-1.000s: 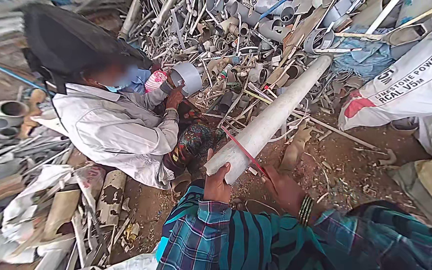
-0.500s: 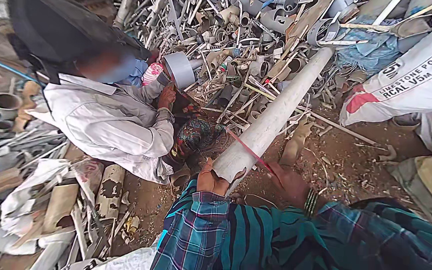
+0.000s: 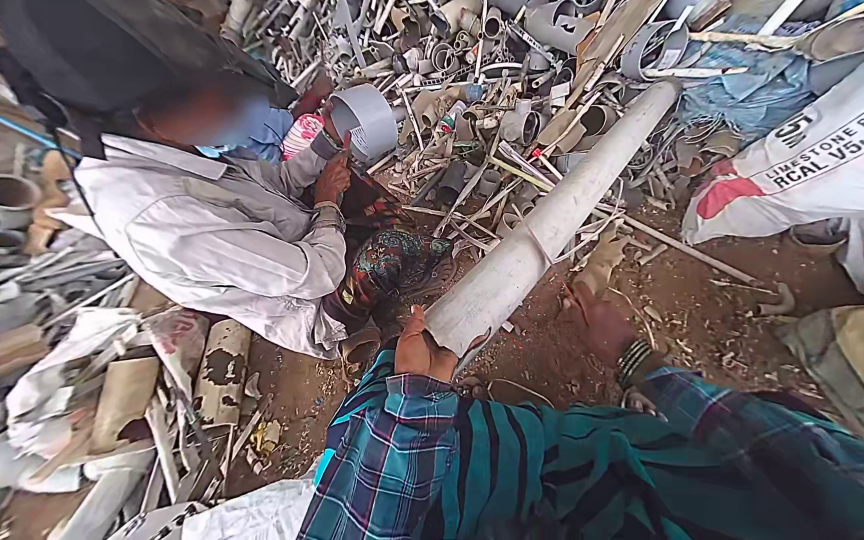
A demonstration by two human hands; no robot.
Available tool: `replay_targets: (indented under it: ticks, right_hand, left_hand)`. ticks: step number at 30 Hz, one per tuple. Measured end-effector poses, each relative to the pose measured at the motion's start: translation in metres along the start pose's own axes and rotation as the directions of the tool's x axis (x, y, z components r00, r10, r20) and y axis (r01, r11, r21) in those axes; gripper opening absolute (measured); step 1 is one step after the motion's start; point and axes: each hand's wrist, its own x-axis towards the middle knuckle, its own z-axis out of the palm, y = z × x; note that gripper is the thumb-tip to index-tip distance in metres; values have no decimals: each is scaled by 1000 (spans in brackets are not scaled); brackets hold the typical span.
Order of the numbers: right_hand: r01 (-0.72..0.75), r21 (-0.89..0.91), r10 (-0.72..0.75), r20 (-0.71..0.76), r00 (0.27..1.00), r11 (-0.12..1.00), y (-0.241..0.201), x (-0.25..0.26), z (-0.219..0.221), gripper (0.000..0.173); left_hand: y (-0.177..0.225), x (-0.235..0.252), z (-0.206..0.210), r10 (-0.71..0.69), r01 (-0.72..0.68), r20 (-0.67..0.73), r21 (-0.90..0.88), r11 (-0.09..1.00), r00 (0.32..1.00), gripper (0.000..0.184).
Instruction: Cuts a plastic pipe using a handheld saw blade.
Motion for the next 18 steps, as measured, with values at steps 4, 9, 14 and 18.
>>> replay_targets:
  ticks: [4,9,14,18]
  right_hand:
    - [150,11,-150,68,986,989,-21,-28,8,39]
    - [363,-1,-362,89,928,932,-37,-67,33,34]
    - [21,18,-22,54,998,1000,-13,-23,6,41]
    - [282,5,-281,102,954,959,-36,-66,23,36]
  left_hand:
    - [2,-5,4,-15,14,-2,-6,1000,1000,45]
    - [-3,-4,4,10,-12,-24,-50,999,1000,42]
    - [-2,-4,3,16,-17,-31,-31,999,999,46]
    - [-2,-5,3,11,-12,-10,-56,998,1000,47]
